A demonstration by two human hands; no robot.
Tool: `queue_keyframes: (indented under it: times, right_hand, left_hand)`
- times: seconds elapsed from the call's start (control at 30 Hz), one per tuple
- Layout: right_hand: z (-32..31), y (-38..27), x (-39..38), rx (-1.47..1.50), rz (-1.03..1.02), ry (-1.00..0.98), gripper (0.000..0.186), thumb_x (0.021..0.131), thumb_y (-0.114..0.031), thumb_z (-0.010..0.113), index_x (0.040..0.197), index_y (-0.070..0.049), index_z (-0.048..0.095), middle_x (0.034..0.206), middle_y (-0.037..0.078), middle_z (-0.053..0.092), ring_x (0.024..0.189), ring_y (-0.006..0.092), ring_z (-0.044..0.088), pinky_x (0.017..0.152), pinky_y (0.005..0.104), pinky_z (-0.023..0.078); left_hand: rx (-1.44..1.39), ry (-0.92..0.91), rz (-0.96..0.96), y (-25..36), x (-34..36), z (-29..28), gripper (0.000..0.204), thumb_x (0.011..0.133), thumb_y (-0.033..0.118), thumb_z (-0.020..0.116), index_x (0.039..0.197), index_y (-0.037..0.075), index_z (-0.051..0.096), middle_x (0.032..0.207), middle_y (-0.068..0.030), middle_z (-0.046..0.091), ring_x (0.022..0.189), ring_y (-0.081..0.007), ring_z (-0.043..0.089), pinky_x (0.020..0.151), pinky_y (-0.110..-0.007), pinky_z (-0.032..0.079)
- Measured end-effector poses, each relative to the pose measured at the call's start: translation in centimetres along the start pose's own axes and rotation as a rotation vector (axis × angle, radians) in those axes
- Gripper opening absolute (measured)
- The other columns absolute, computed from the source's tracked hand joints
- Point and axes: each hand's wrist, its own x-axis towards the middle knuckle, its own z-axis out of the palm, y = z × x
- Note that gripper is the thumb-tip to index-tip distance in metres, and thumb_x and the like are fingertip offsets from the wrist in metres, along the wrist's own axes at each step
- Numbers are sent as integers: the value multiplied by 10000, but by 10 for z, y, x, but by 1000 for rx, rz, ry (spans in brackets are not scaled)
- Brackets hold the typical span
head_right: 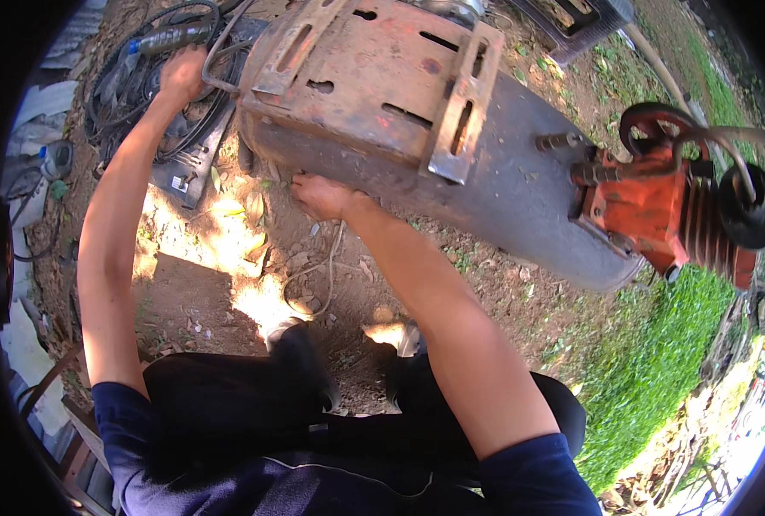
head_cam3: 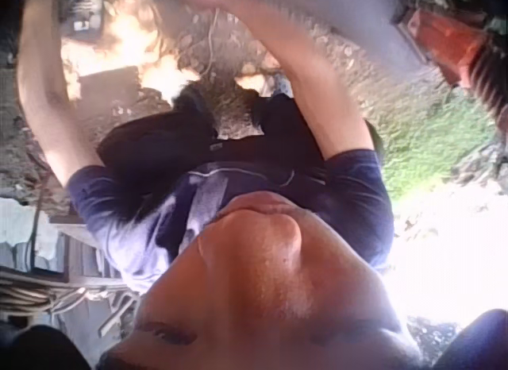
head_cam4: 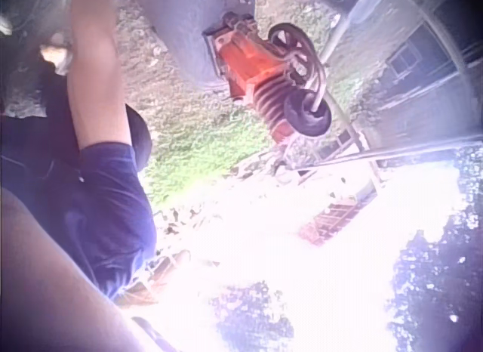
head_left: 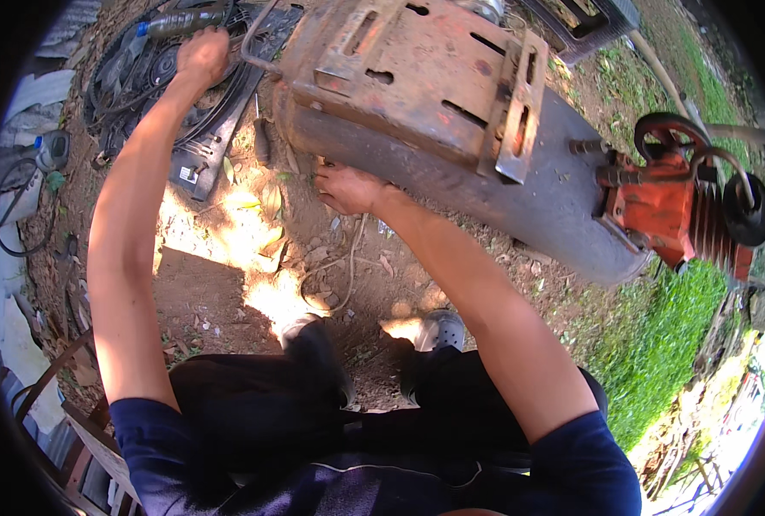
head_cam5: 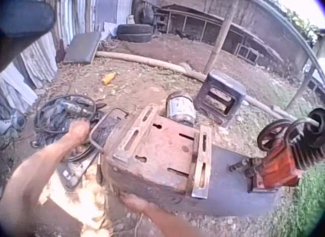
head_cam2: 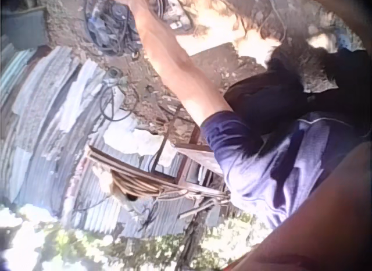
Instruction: The person removes a drive belt from a motor and compressor assembly, unscrews bolts with a wrench to detach the motor from the frame, and uses a screwdriver to work on a component of the motor.
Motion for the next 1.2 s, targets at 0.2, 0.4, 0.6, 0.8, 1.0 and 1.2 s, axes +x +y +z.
queue_keyframes:
  times: [0.2, 0.4, 0.6, 0.8, 1.0, 1.2]
  right_hand:
    - [-17, -16, -33, -307, -287, 238, 264, 844, -247, 621, 989, -27, 642, 1171, 162, 600, 1149, 342, 568, 920, 466, 486]
    - [-71, -77, -75, -163, -139, -48, 240, 940, -244, 497, 987, -62, 646, 856, 184, 684, 808, 354, 683, 705, 473, 544]
    - [-114, -87, -112, -143, -24, 217, 490, 921, -508, 514, 1005, -48, 664, 948, 174, 677, 962, 322, 662, 799, 459, 510]
    - [-123, -120, -125, 477, 197, 467, 530, 927, -497, 572, 1112, 0, 585, 928, 152, 652, 858, 274, 644, 765, 410, 488]
    - [-143, -120, -135, 583, 334, 549, 325, 983, -296, 534, 1033, 22, 583, 783, 188, 635, 683, 322, 632, 634, 450, 454]
    - [-147, -92, -123, 161, 338, 697, 211, 966, -171, 497, 1017, 31, 533, 820, 270, 615, 802, 441, 615, 726, 520, 485]
  left_hand:
    - [80, -217, -75, -4, -43, -98, 227, 859, 117, 569, 1057, 31, 637, 1147, -194, 647, 1107, -348, 610, 890, -453, 518]
    - [59, -340, -24, -11, -100, -173, 334, 801, 226, 693, 1040, 5, 618, 1107, -211, 661, 1020, -374, 643, 843, -476, 518]
    - [-380, -403, 81, 29, -166, -242, 333, 715, 262, 821, 860, -8, 690, 729, -129, 685, 703, -230, 654, 645, -345, 488]
    - [-1015, -371, 57, 77, -197, -240, 215, 792, 179, 802, 852, 3, 693, 722, -38, 687, 659, -71, 608, 576, -225, 438]
    - [-1471, -322, -134, 97, -194, -187, 340, 930, 292, 661, 1101, -1, 639, 964, -76, 704, 817, -113, 662, 701, -240, 518]
    - [-1510, -268, -303, 105, -168, -165, 384, 978, 304, 578, 1253, 37, 578, 1128, -49, 687, 1017, -143, 637, 848, -301, 503]
